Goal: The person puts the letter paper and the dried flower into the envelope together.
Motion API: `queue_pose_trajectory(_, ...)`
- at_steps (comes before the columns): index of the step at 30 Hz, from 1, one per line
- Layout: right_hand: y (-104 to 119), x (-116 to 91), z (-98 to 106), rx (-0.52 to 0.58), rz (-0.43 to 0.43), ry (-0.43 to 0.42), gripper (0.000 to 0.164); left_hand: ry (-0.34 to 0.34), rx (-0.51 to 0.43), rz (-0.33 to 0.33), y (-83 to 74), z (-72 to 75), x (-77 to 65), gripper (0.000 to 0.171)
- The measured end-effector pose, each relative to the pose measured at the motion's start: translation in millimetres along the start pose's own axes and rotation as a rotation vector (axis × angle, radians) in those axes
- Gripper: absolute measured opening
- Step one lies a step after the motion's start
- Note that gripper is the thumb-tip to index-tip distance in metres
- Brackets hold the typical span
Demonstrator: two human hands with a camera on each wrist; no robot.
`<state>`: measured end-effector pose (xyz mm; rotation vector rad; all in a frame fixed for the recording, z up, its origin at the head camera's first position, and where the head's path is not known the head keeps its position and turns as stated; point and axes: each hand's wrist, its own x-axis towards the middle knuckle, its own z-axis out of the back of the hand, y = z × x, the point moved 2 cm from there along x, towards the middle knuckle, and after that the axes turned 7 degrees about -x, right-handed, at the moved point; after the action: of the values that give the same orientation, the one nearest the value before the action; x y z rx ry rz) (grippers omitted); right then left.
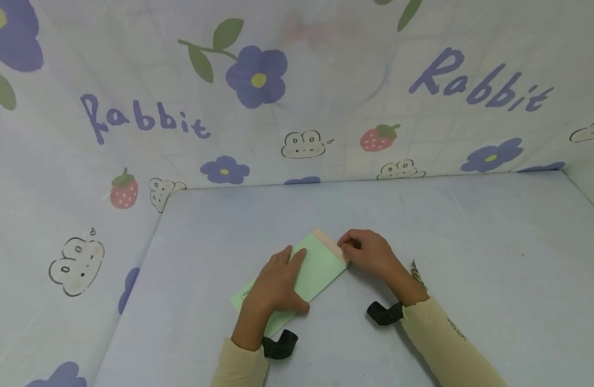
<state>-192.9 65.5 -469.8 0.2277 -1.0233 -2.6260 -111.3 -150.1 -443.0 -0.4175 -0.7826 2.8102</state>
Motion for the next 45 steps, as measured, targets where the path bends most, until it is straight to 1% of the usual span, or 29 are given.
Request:
queue_pose_trajectory(7,-1.4,0.5,-0.8,0.002,-0.006,-0.003,0.021,0.003,0.003,0.002,-0.5,1.1,-0.1,0.107)
queue_pose_trajectory(16,-0.5,0.9,-0.8,0.008,0.009,-0.005,0.02,0.018,-0.004,0.006,-1.6,3.4,-0.4,0.105)
queue_pose_trajectory(25,3.1,0.5,1.0,0.018,0.012,-0.003,0.02,0.011,-0.008,0.01,-2.0,4.5,-0.4,0.105)
queue_pose_trajectory(35,2.0,-0.9,-0.3,0.019,-0.02,0.003,0.021,0.014,-0.01,0.013,-2.3,3.9,-0.5,0.105)
queue_pose_trajectory(45,2.2,-0.7,-2.4,0.027,-0.007,0.016,0.022,0.018,-0.007,0.021,-1.9,2.1,-0.2,0.105)
